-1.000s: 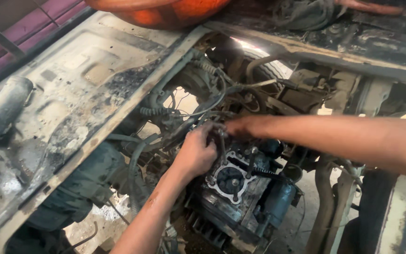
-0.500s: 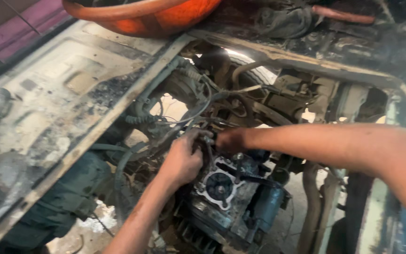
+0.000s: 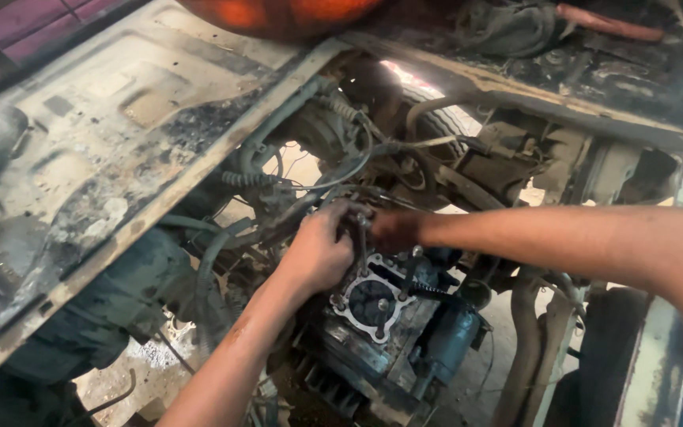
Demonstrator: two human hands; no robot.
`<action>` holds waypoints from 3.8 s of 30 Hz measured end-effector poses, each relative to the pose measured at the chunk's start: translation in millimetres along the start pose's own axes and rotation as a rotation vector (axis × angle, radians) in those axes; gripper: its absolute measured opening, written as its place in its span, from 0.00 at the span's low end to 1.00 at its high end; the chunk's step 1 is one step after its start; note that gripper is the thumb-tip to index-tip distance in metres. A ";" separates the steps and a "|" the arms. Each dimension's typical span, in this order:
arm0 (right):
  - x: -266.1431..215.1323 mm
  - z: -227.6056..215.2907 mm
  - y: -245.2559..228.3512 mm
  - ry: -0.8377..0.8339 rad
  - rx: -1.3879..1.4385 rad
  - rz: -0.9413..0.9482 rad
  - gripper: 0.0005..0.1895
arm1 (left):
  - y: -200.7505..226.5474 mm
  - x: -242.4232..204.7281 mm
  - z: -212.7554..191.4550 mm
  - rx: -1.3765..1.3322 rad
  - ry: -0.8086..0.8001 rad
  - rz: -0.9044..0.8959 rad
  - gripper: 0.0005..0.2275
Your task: The person is working on a vehicle engine from underneath, using a wrench to tighten bolts on a component. They also use a rag to wipe the engine parts and their hands during the process.
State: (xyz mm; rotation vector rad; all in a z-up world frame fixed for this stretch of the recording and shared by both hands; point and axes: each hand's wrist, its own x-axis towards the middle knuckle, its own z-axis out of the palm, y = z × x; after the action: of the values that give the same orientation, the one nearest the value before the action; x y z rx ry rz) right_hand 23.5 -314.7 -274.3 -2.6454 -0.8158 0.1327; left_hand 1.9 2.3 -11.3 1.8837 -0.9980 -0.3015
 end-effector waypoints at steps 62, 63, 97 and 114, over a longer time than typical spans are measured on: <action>-80.6 -30.5 -40.1 -0.365 -0.225 0.141 0.29 | 39.4 -64.5 -20.1 0.171 -0.010 -0.029 0.20; -78.5 -40.1 -56.1 -0.407 -0.178 0.254 0.28 | 41.0 -65.8 -16.3 0.169 -0.003 -0.009 0.21; -60.1 -79.5 -45.8 -0.355 0.336 0.213 0.18 | 20.6 -60.8 -28.2 0.232 -0.135 0.108 0.22; -51.3 -67.5 -69.9 -0.490 0.288 0.182 0.15 | 16.9 -68.0 -27.2 0.254 -0.132 0.064 0.21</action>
State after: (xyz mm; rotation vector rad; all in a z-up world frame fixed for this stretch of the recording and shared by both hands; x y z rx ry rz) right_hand -42.6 -311.4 -186.6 -2.4294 -0.6319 0.9025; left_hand -34.4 66.4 3.4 2.0751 -1.2311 -0.2741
